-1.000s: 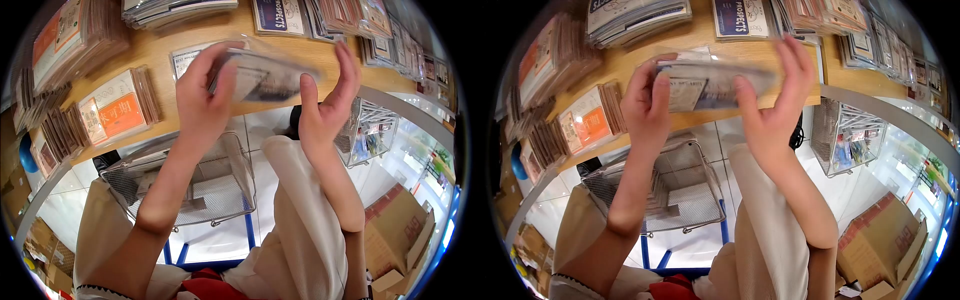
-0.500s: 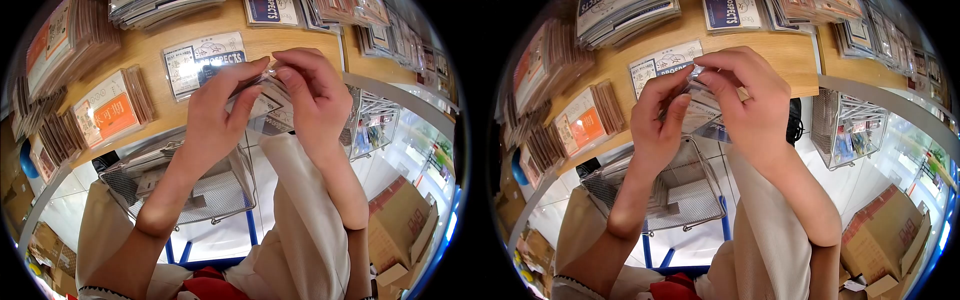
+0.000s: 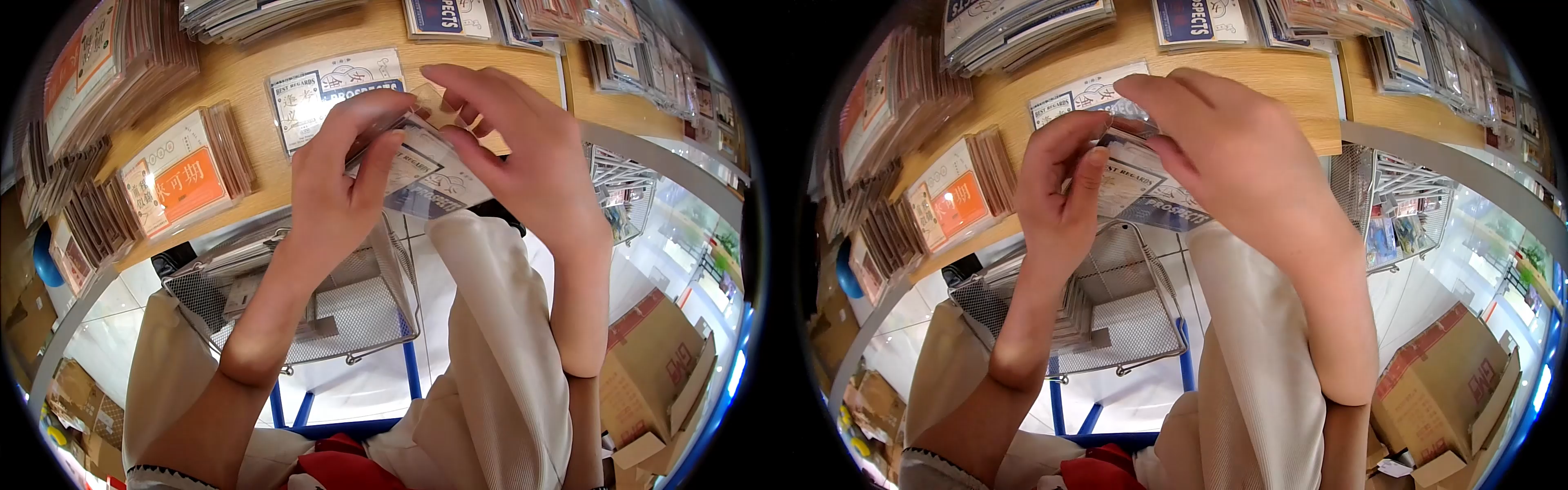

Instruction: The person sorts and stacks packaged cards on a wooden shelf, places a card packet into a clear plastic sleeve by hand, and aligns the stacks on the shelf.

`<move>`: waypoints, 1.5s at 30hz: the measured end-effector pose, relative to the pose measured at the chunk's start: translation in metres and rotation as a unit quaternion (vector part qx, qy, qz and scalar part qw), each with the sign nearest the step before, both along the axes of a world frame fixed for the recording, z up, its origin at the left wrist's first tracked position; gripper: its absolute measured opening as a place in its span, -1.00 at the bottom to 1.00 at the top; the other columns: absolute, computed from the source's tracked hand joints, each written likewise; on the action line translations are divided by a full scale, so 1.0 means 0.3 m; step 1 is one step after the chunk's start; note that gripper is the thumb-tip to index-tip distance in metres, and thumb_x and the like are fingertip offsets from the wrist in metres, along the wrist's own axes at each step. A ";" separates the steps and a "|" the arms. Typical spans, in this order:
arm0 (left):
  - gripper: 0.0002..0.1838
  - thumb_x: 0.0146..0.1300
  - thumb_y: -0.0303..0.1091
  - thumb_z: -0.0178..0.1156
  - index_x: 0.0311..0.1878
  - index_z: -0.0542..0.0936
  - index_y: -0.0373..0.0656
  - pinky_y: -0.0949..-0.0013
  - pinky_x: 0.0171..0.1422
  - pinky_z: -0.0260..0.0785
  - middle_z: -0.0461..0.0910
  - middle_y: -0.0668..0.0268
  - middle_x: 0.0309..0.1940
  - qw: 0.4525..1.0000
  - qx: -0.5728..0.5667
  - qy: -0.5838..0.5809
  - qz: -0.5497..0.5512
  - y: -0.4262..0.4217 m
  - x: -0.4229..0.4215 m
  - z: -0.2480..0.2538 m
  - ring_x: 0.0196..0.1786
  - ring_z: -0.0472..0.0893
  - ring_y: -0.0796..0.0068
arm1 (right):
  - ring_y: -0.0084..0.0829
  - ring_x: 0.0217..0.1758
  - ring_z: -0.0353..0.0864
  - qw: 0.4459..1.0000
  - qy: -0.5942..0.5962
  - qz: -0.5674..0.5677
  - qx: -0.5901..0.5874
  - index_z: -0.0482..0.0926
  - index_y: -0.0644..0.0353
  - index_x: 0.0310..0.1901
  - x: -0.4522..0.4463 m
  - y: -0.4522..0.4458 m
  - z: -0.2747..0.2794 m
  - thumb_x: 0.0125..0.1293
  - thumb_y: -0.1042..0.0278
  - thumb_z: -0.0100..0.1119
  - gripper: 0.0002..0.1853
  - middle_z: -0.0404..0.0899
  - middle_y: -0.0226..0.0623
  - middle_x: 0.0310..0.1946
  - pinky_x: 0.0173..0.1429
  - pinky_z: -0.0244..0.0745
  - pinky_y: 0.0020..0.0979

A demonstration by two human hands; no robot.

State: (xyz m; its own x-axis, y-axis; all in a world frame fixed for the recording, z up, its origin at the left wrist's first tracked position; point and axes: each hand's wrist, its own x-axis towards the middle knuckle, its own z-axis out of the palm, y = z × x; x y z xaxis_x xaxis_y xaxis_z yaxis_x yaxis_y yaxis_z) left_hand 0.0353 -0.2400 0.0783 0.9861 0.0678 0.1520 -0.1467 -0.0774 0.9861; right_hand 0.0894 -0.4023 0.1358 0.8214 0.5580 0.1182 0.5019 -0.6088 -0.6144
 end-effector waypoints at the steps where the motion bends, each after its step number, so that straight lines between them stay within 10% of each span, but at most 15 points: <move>1: -0.73 0.24 -0.64 0.07 0.01 0.48 -0.25 0.48 -0.08 0.48 0.62 0.20 -0.18 1.000 0.018 0.002 -0.003 0.004 -0.001 0.000 -0.21 0.64 0.50 | -0.43 -0.32 0.58 1.000 -0.001 -0.001 -0.024 0.55 0.24 -0.02 -0.002 0.007 0.000 0.01 0.70 0.23 -0.58 0.57 -0.24 -0.30 -0.24 0.56 -0.46; 28: -0.75 0.22 -0.67 0.06 -0.03 0.53 -0.29 0.53 -0.17 0.47 0.63 0.19 -0.18 1.000 -0.013 -0.012 0.001 0.093 0.005 0.019 -0.23 0.64 0.55 | -0.51 -0.39 0.57 0.970 0.048 -0.080 0.225 0.62 0.23 -0.17 -0.039 0.099 -0.065 0.04 0.74 0.18 -0.70 0.51 -0.32 -0.39 -0.40 0.54 -0.58; 45: -0.71 0.23 -0.64 0.07 0.02 0.54 -0.24 0.54 -0.10 0.45 0.63 0.24 -0.18 0.998 -0.047 0.038 -0.004 0.096 -0.013 0.039 -0.17 0.62 0.56 | -0.37 0.01 0.47 0.913 0.281 -0.003 0.294 0.51 0.46 0.03 -0.044 0.049 -0.065 0.18 0.75 0.03 -0.66 0.39 -0.12 -0.03 0.00 0.46 -0.52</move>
